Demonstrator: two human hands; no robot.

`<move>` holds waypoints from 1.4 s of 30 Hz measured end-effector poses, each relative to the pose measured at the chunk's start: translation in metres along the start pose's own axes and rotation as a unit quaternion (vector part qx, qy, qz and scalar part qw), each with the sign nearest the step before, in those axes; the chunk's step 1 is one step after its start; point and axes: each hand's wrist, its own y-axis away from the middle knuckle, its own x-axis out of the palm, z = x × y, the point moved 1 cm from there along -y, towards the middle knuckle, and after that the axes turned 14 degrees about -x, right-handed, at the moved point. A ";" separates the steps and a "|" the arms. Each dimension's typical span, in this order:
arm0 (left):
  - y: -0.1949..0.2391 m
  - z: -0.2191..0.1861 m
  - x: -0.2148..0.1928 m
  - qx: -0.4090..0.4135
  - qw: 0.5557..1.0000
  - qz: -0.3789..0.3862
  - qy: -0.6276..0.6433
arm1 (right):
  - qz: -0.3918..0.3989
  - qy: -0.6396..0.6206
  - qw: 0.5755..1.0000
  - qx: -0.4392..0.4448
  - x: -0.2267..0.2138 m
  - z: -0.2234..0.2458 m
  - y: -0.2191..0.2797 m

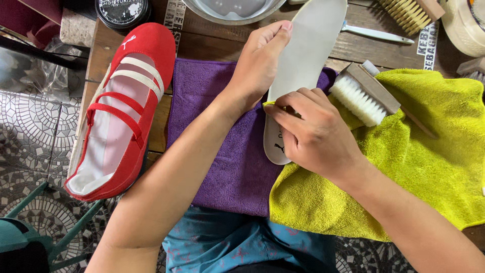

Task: The person scrubs a white shoe insole with a brush and then wipes it with a yellow cloth. The insole is placed on a purple towel next to a red shoe.

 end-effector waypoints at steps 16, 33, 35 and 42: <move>0.016 -0.029 -0.008 0.192 0.928 -0.115 -0.300 | -0.093 -0.080 0.992 -0.015 -0.022 0.002 0.013; 0.060 -0.062 -0.021 -0.198 0.833 0.251 -0.451 | -0.253 0.105 0.959 0.071 -0.042 -0.025 0.034; 0.057 -0.056 -0.026 -0.192 0.798 0.220 -0.527 | -0.251 0.104 0.961 0.043 -0.038 -0.032 0.035; 0.058 -0.060 -0.024 -0.241 0.806 0.188 -0.507 | -0.111 0.043 0.993 0.002 -0.021 -0.012 0.017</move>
